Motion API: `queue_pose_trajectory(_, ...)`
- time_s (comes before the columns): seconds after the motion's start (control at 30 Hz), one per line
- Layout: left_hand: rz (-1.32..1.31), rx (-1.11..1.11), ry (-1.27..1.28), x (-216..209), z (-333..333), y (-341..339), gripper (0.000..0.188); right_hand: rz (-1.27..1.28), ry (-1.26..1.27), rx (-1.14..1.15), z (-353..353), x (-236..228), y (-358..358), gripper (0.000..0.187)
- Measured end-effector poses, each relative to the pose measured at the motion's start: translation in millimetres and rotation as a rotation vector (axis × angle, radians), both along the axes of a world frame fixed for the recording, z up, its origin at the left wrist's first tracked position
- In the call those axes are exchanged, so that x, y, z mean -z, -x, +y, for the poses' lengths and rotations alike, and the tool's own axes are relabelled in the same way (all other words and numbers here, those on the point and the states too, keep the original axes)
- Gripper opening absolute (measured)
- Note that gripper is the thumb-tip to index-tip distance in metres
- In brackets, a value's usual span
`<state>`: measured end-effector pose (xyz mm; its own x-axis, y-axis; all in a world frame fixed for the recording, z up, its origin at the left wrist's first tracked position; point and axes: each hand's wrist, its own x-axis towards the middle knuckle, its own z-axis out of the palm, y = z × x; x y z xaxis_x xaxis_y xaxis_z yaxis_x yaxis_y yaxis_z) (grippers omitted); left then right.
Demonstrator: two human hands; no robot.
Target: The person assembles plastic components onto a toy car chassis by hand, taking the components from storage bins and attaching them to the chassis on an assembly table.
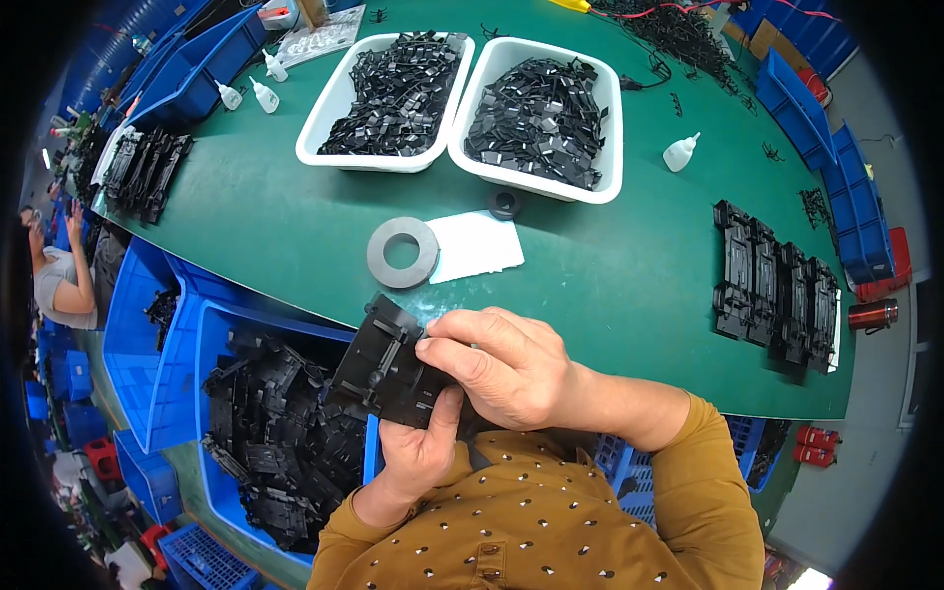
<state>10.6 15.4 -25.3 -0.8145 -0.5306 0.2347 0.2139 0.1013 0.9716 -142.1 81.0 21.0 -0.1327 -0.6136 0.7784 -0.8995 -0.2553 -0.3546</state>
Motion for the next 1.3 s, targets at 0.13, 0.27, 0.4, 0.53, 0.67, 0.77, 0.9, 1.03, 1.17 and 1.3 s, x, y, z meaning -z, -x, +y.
queue_pose_trajectory(0.13,0.010,-0.009,-0.085,-3,-4,2,0.036,0.005,-0.040,-0.004,-4,0,0,0.037)
queue_pose_trajectory(0.27,-0.007,-0.016,-0.450,-12,-11,4,0.029,-0.139,-0.103,-0.024,-14,-6,6,0.038)
queue_pose_trajectory(0.4,0.044,0.079,-0.884,-15,-27,3,0.030,-0.305,-0.110,0.064,-43,-29,37,0.016)
queue_pose_trajectory(0.53,0.089,0.119,-1.002,-12,-43,-4,0.032,-0.270,-0.341,0.227,-114,-36,98,0.016)
queue_pose_trajectory(0.67,0.086,0.110,-1.116,-17,-49,-3,0.035,-0.098,-0.849,0.391,-169,-15,147,0.031)
queue_pose_trajectory(0.77,0.093,0.112,-1.147,-16,-52,-4,0.035,0.086,-1.047,0.401,-194,2,153,0.023)
queue_pose_trajectory(0.9,0.082,0.084,-1.154,-11,-56,-8,0.035,0.016,-0.869,0.395,-194,19,154,0.011)
queue_pose_trajectory(1.03,0.069,0.113,-1.139,-12,-58,-10,0.035,-0.063,-0.792,0.402,-190,16,152,0.010)
queue_pose_trajectory(1.17,0.051,0.105,-1.129,-12,-54,-7,0.035,-0.254,-0.689,0.302,-188,9,155,0.017)
queue_pose_trajectory(1.3,0.036,0.059,-1.125,-16,-48,-5,0.036,-0.196,-0.755,0.364,-198,12,156,0.023)
